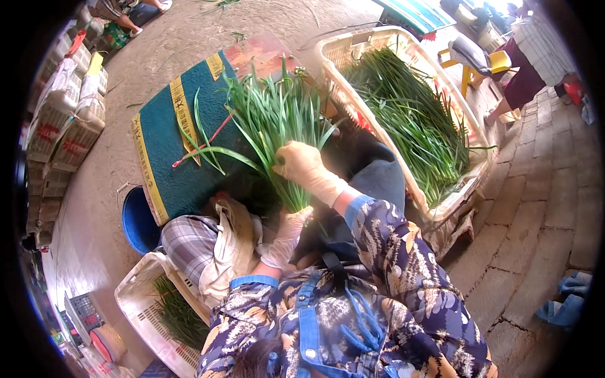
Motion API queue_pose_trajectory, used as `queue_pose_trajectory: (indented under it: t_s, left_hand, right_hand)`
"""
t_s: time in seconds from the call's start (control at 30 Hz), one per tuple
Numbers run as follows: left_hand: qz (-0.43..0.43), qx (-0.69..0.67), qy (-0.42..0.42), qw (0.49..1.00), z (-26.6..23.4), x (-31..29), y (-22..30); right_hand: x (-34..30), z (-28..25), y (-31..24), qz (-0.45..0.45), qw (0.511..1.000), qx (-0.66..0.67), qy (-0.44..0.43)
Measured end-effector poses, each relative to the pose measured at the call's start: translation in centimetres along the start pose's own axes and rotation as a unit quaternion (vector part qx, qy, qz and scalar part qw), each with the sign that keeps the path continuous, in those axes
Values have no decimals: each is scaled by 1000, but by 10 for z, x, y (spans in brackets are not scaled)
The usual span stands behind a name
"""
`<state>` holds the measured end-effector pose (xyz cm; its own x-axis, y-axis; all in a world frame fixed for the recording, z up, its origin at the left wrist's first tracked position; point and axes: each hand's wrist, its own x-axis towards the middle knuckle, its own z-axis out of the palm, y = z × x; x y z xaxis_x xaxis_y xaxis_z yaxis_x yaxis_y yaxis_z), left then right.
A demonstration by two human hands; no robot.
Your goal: The person sorts a bunch of leeks by hand, removes dry or damaged leaves, gathers them into a bundle, and ties the bundle with a red string before trimming the ends with a large knife.
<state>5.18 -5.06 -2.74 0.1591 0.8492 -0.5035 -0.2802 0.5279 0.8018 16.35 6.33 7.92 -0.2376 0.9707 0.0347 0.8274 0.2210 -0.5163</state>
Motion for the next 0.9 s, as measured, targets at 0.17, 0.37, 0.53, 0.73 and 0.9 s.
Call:
queue_pose_trajectory:
  t_s: [0.17,0.37,0.53,0.73,0.9]
  left_hand:
    - [2,20,-6,1000,-5,-1,6]
    - [-1,-9,-53,999,5,0,31]
    - [-19,19,-33,999,-17,-1,4]
    - [1,60,-6,998,-2,15,-1]
    - [79,71,13,994,-24,22,-40]
  right_hand:
    - [-25,8,6,10,999,6,-35]
    - [-33,16,24,72,927,319,185]
    - [3,-36,35,168,597,711,331]
    - [-63,-64,46,-84,968,204,-123]
    - [-56,-43,-44,-44,989,93,-104]
